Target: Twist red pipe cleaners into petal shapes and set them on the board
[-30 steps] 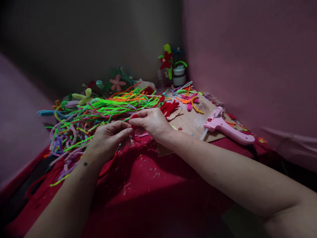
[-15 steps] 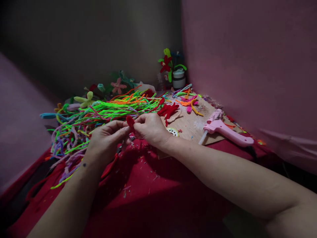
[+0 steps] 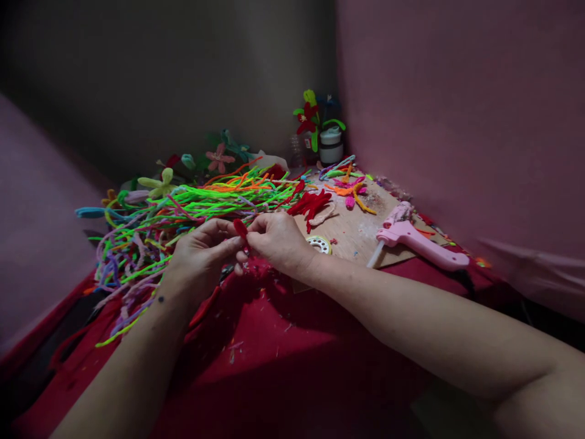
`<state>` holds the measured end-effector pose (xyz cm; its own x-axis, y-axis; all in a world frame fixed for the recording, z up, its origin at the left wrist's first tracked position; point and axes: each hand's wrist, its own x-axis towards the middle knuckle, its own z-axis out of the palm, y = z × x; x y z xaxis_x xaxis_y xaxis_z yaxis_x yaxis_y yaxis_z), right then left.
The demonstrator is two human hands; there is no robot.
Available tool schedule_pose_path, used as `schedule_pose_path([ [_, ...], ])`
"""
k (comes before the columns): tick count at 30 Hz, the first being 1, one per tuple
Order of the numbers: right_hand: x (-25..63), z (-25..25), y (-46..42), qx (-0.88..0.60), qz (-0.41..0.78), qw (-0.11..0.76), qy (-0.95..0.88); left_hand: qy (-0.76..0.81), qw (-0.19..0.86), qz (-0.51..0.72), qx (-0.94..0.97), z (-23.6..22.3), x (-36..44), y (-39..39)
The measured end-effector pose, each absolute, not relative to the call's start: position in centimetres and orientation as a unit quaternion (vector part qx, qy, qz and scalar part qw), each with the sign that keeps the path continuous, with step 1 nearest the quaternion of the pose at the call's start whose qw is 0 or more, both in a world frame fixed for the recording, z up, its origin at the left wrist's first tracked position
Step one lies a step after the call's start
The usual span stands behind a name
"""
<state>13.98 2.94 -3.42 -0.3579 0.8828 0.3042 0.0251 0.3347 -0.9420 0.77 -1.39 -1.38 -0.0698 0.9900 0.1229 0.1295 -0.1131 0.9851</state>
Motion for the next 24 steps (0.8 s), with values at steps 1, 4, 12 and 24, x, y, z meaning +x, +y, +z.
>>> schedule_pose_path([
  [1, 13.92, -3.39, 2.86, -0.334, 0.478, 0.460, -0.670, 0.515, 0.417, 0.525, 0.534, -1.33, 0.83, -1.39],
  [4, 13.81, -3.19, 2.61, -0.317, 0.540, 0.448, -0.638, 0.513, 0.417, 0.528, 0.533, -1.14, 0.95, -1.47],
  [12, 14.04, -2.93, 2.49, -0.327, 0.551, 0.444, -0.626, 0.508, 0.459, 0.496, 0.534, -1.03, 0.24, -1.52],
  [24, 14.03, -3.37, 2.70, -0.345, 0.502, 0.445, -0.657, 0.518, 0.438, 0.545, 0.493, -1.37, 0.70, -1.51],
])
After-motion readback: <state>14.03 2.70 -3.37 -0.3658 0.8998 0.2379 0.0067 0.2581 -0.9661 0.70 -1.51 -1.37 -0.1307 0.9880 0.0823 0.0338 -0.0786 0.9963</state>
